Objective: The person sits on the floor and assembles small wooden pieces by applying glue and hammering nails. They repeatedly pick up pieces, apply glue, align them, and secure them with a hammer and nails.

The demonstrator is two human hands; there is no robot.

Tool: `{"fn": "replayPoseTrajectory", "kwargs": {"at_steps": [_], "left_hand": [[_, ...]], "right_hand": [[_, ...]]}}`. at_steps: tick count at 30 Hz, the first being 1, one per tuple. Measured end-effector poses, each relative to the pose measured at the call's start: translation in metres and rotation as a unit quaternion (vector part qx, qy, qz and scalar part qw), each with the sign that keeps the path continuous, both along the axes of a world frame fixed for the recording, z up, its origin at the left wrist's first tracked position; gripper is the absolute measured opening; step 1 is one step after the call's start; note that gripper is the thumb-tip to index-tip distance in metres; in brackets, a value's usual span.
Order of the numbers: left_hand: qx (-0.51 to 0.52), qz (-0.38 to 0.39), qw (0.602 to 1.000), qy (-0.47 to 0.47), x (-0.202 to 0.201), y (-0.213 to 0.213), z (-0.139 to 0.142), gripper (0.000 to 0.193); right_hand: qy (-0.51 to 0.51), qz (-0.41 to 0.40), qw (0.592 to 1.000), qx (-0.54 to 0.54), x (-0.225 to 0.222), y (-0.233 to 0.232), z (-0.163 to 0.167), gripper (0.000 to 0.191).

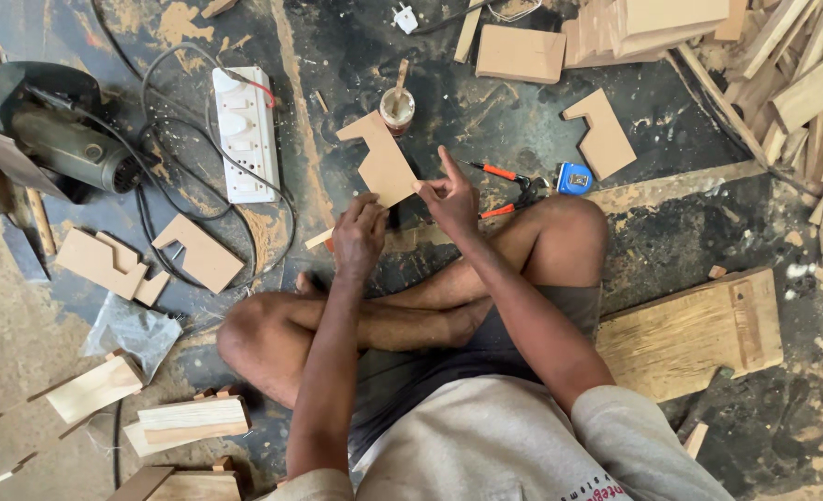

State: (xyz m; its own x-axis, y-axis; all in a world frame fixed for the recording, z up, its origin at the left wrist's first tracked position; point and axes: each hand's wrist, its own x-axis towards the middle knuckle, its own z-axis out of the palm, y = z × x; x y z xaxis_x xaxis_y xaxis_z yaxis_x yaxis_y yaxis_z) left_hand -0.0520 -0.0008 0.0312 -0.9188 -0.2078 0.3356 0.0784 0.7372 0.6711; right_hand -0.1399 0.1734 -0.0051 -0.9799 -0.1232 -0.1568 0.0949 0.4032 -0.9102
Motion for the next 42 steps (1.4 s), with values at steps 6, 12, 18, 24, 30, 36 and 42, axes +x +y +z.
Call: {"fn": "replayPoseTrajectory", "kwargs": {"at_steps": [6,12,18,24,30,36,42], "left_hand": [[0.079,0.025,0.997,0.002,-0.001,0.001,-0.01,0.009],[0.069,0.027,0.997,-0.009,-0.002,-0.001,-0.015,0.01],[0.096,0.029,0.995,-0.013,0.002,-0.002,-0.007,0.01],[0.095,0.025,0.995,0.0,0.002,-0.002,0.003,0.011],[0.149,0.062,0.987,-0.01,-0.001,0.002,0.014,0.014],[0.113,0.008,0.994,0.006,-0.011,0.013,0.014,0.019],[0.096,-0.005,0.995,0.007,-0.023,0.019,-0.002,0.015]], "right_hand": [[0.009,-0.002,1.0,0.004,0.003,0.0,-0.004,0.08],[0.015,0.016,1.0,-0.003,0.004,-0.001,-0.006,0.08],[0.022,0.004,1.0,-0.01,0.004,-0.004,-0.005,0.078],[0.033,-0.006,0.999,-0.002,0.007,-0.003,-0.004,0.076],[0.039,-0.008,0.999,-0.032,0.008,-0.005,-0.001,0.074],[0.029,-0.013,0.999,-0.011,0.009,-0.005,0.003,0.075],[0.015,-0.005,1.0,-0.021,0.011,-0.005,0.003,0.076]]}}
